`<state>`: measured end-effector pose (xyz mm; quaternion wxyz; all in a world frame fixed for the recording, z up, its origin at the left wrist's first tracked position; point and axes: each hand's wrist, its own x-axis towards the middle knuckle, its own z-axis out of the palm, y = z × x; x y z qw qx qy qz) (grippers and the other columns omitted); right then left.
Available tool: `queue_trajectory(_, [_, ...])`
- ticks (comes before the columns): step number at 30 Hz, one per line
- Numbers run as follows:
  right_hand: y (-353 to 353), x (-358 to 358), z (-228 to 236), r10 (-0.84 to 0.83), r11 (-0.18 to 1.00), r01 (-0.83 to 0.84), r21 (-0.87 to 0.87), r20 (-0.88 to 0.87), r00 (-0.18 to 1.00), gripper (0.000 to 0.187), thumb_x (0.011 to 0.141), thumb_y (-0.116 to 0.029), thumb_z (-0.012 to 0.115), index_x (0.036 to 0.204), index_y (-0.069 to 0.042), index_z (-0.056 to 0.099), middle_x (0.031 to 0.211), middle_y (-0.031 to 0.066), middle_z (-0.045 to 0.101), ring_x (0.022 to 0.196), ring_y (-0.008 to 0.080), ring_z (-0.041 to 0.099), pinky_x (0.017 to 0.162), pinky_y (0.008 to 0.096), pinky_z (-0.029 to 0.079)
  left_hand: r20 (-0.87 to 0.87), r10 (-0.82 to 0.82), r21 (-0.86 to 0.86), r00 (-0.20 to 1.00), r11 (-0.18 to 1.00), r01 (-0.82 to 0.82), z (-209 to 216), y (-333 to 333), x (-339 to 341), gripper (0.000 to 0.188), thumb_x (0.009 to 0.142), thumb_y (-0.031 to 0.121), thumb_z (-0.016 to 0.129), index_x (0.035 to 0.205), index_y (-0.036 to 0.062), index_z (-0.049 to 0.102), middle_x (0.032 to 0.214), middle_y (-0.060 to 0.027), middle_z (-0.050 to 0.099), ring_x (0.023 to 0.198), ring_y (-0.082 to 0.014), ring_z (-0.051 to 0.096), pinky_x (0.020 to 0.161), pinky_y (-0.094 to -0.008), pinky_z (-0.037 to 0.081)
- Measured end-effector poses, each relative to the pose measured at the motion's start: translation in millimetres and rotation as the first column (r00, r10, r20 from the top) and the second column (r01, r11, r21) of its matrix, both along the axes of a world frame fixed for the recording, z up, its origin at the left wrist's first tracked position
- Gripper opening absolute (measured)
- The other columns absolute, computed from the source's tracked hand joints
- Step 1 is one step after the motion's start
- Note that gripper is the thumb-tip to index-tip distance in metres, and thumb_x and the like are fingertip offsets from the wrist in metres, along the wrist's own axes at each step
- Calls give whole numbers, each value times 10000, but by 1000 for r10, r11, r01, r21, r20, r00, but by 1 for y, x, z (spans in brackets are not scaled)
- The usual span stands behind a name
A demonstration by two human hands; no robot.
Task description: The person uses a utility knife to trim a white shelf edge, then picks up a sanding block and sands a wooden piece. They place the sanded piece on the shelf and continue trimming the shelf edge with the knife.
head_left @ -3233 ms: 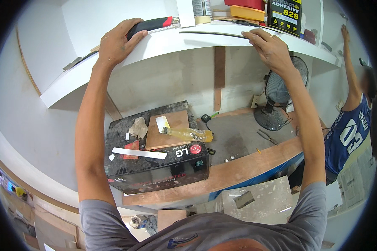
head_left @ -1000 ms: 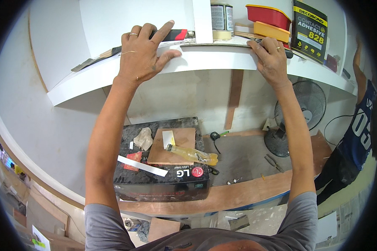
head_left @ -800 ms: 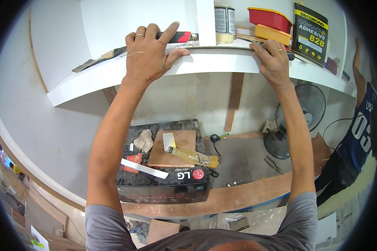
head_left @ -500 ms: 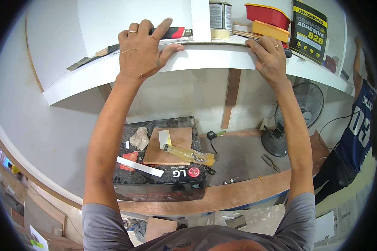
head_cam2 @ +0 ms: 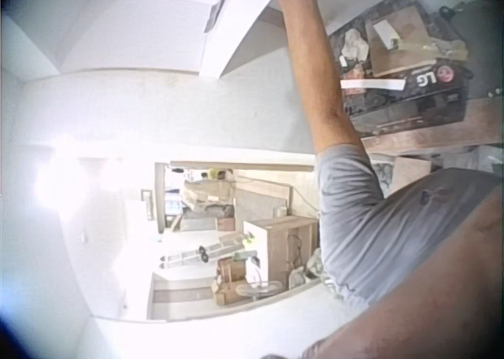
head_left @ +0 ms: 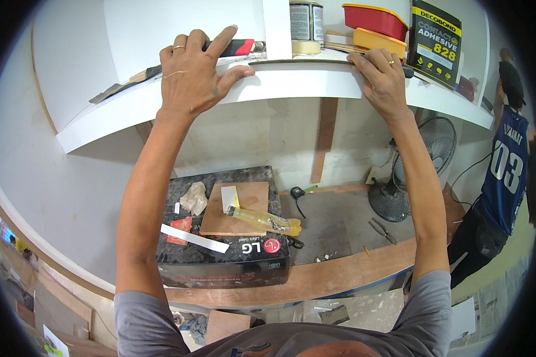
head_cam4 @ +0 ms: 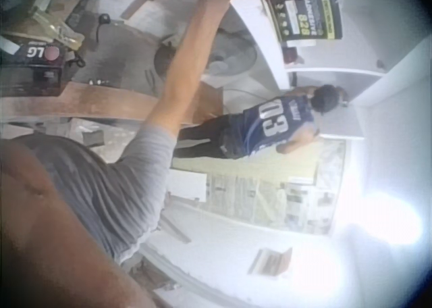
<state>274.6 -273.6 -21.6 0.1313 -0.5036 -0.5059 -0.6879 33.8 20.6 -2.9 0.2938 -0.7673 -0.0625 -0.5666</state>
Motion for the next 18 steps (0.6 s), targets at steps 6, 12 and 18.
queue_trajectory(6, [5,-9,-6,-22,1000,22,17,1,1000,280,831,-89,780,1109,-125,768,940,10,593,913,201,592,827,372,437,5,-18,4,1000,1000,18,1,-3,1,843,869,850,590,1489,280,635,1048,-86,625,1041,-281,590,931,-499,413])
queue_trajectory(12, [-8,1,-1,-8,1000,8,18,-5,1000,274,826,-80,778,1095,-128,763,928,4,584,894,199,593,803,387,437,-16,-6,-3,1000,1000,6,0,2,0,860,854,845,614,1497,275,629,1036,-85,611,1038,-281,573,910,-489,407])
queue_trajectory(18, [5,-8,1,-23,1000,23,13,-8,1000,265,832,-87,778,1092,-135,775,902,-8,583,884,186,589,790,386,421,44,-27,72,999,997,24,1,3,2,846,836,870,608,1429,271,688,970,-65,621,970,-255,592,882,-477,419])
